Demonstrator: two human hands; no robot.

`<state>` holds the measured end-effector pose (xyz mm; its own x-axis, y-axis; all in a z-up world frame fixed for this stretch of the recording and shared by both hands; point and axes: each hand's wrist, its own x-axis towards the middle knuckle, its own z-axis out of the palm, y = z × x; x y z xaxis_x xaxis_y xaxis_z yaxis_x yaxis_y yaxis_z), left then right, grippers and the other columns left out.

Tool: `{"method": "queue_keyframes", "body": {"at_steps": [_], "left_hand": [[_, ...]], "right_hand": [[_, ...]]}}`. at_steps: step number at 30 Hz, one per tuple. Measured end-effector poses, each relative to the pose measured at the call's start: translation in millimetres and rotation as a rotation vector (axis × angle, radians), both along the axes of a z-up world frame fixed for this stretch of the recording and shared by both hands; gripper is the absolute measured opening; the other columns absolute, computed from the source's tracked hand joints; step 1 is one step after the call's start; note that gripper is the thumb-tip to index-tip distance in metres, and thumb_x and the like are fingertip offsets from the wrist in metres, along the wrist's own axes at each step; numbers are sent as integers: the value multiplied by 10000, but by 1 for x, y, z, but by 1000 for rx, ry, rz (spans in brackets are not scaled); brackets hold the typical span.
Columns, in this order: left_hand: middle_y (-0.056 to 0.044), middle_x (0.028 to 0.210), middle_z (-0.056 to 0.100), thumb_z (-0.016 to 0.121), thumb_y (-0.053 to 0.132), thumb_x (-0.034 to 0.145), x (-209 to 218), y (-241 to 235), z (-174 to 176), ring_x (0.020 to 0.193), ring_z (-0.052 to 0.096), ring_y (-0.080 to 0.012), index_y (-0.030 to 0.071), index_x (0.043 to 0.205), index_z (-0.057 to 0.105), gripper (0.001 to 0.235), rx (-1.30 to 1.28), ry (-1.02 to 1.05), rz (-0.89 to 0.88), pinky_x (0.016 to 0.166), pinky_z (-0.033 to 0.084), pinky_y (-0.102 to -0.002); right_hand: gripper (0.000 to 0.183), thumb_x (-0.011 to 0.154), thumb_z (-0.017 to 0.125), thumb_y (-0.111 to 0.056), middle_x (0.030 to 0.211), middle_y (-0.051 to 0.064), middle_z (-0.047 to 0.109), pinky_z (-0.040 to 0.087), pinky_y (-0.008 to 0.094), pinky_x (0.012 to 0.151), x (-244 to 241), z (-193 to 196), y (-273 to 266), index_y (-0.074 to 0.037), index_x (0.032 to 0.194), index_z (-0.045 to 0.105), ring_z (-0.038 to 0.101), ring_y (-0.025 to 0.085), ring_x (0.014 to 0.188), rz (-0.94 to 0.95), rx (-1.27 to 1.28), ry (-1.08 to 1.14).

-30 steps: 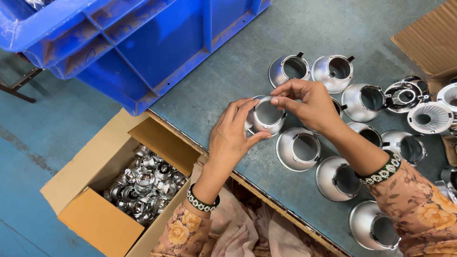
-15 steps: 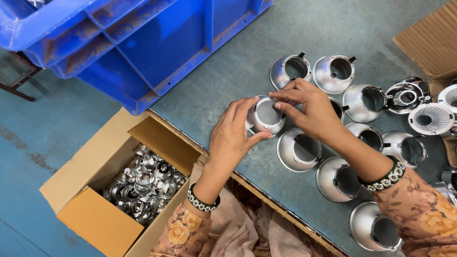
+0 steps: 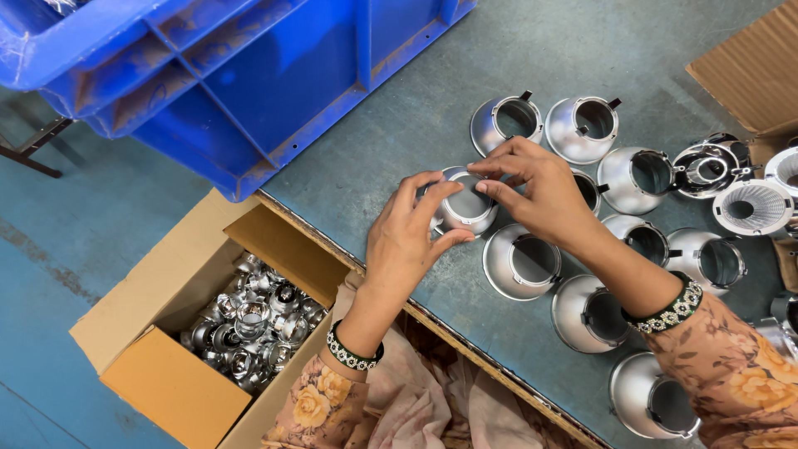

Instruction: The person assembles multiple metallic light fixture housings on a workbench. They insert circular white inserts into the housings, use a screwdriver to tighten internal components, and arrange the finished units in rows. The person also handles and folds white paper pieces, placing them into a blue crate.

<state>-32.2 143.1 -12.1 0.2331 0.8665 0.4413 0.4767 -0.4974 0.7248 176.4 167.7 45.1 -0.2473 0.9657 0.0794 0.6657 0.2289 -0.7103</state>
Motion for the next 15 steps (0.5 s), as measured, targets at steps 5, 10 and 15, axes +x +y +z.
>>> {"method": "queue_keyframes", "body": {"at_steps": [5,10,15], "left_hand": [[-48,1333,604,875,405,712,1,-1,1,917,680,-245,192,1216,666,586,-40,29,7,784,584,-361],[-53,1353,594,858,418,739,0,0,1,883,690,-216,190,1208,664,557,-31,25,0,775,585,-350],[-55,1354,590,856,420,753,0,0,1,886,696,-211,191,1197,670,534,-25,19,0,763,582,-350]], "right_hand": [[275,948,690,-69,1147,71,685,562,321,799,3,4,-2,-64,1220,731,695,186,962,1,45,3],[297,872,627,39,1122,85,682,567,346,836,3,3,-8,-41,1139,730,705,234,1001,84,207,-142],[360,799,599,99,1138,84,663,562,378,849,-4,0,-12,-35,1105,732,677,284,1059,137,382,-311]]}}
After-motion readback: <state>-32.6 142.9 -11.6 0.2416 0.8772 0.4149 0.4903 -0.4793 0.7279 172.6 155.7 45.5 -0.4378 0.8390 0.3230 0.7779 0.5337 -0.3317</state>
